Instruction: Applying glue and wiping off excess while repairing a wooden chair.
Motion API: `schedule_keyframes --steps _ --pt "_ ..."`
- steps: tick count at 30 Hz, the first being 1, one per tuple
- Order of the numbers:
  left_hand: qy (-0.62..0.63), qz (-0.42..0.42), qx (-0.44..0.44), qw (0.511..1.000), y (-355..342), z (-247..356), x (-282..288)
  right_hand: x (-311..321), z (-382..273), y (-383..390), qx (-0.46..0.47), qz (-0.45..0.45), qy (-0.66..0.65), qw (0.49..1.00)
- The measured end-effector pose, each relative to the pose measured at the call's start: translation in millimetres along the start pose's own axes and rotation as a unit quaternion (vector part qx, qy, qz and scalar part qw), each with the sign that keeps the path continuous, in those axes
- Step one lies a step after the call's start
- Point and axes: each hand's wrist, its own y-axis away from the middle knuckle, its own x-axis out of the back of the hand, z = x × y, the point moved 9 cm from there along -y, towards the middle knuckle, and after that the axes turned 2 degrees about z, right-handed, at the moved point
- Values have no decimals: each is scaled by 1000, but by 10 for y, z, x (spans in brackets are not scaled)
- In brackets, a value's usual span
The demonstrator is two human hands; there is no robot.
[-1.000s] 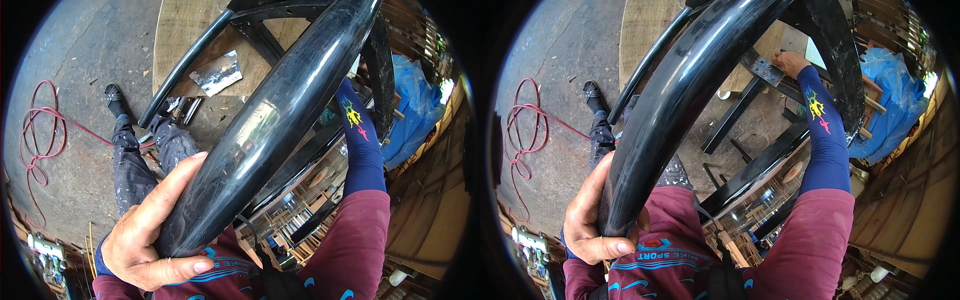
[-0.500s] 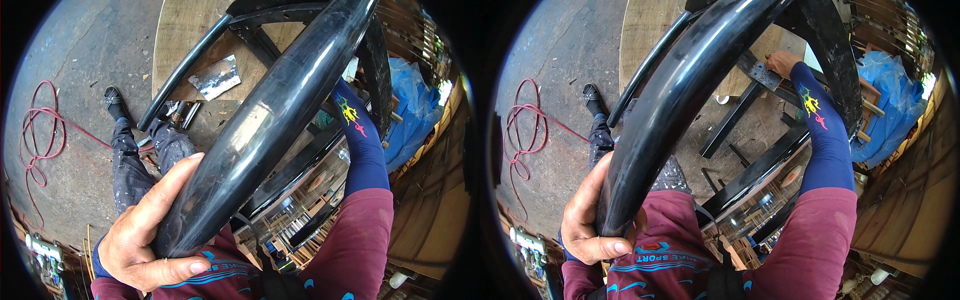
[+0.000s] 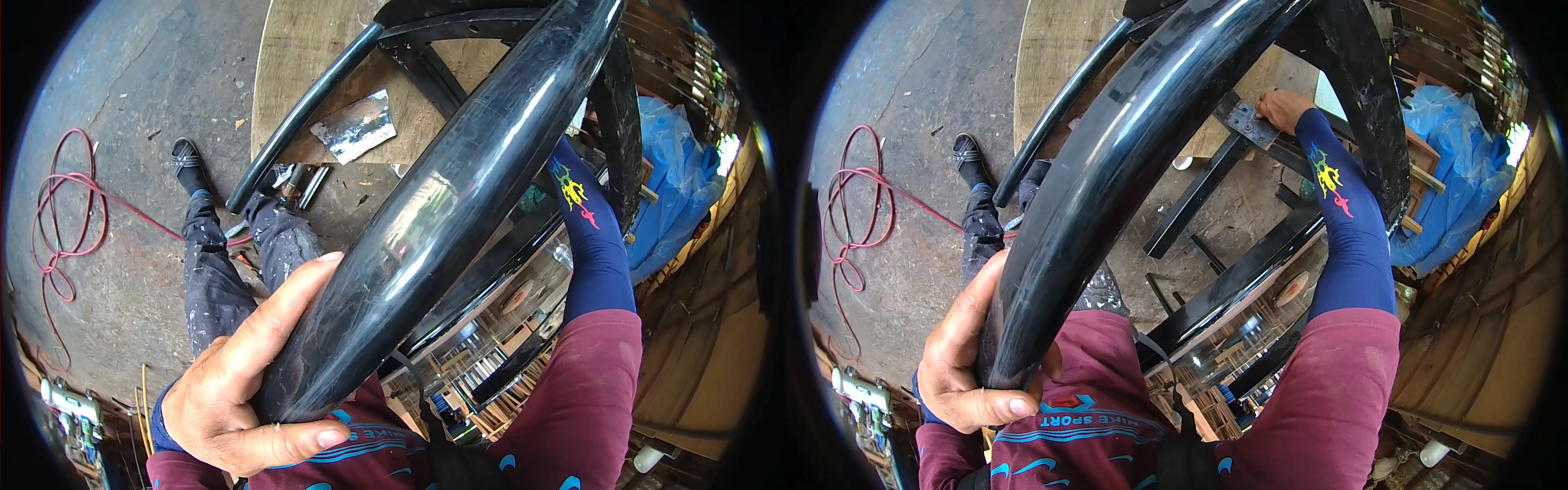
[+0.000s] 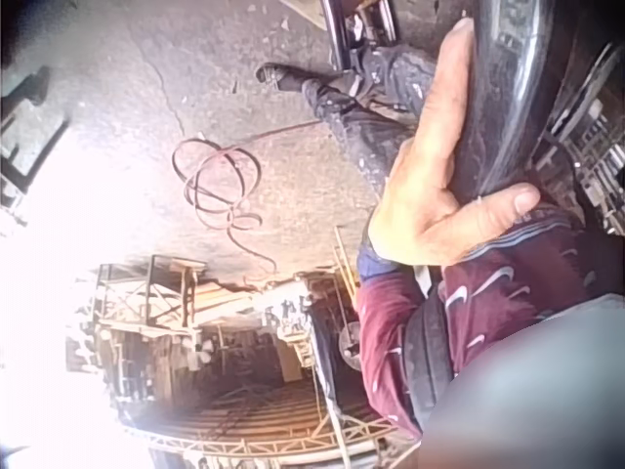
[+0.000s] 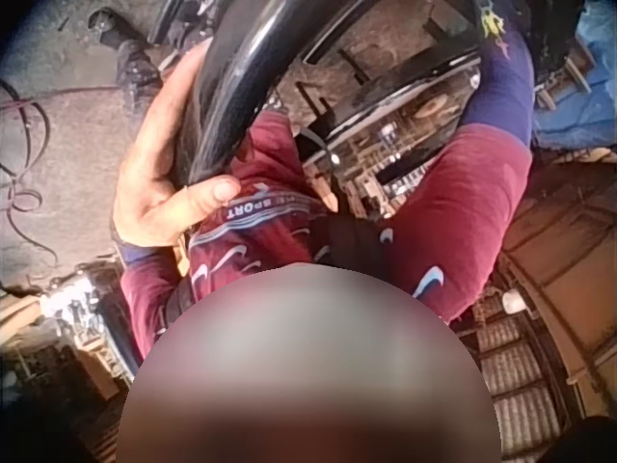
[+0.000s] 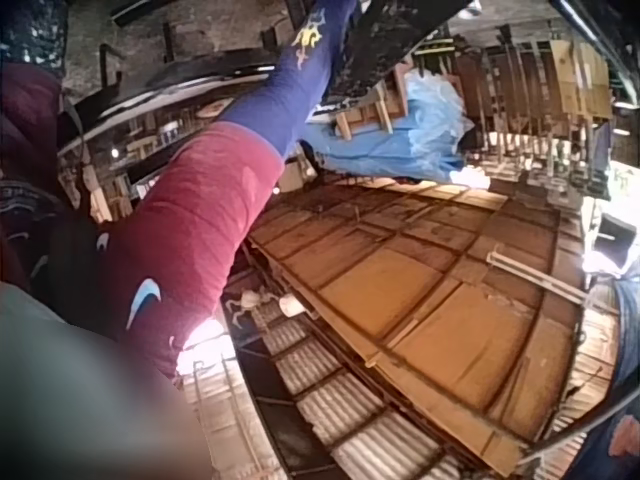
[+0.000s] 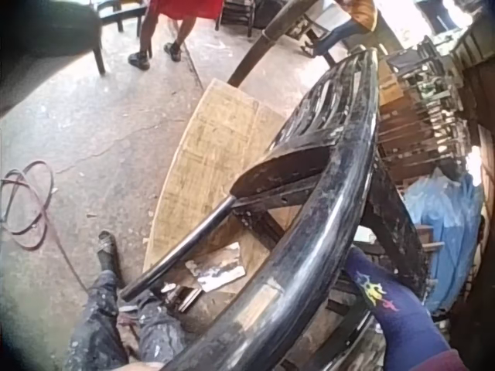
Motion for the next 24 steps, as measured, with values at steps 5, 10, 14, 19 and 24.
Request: schedule_keyframes --steps 5,10,14,19,24 --pt "19 -1 33 999 -5 5 4 197 -55 -10 -89 18 -123 988" --pt "27 -19 58 998 25 32 -32 -673 -18 8 -423 184 -513 724" --pt "3 -16 103 995 35 21 -28 -1256 -486 -78 -707 106 -697 59" --pt "8 -54 89 995 97 63 14 -1932 -133 -473 -429 475 -743 -198" --pt "42 33 92 994 -37 105 142 -1129 -744 -304 -419 434 -782 -161"
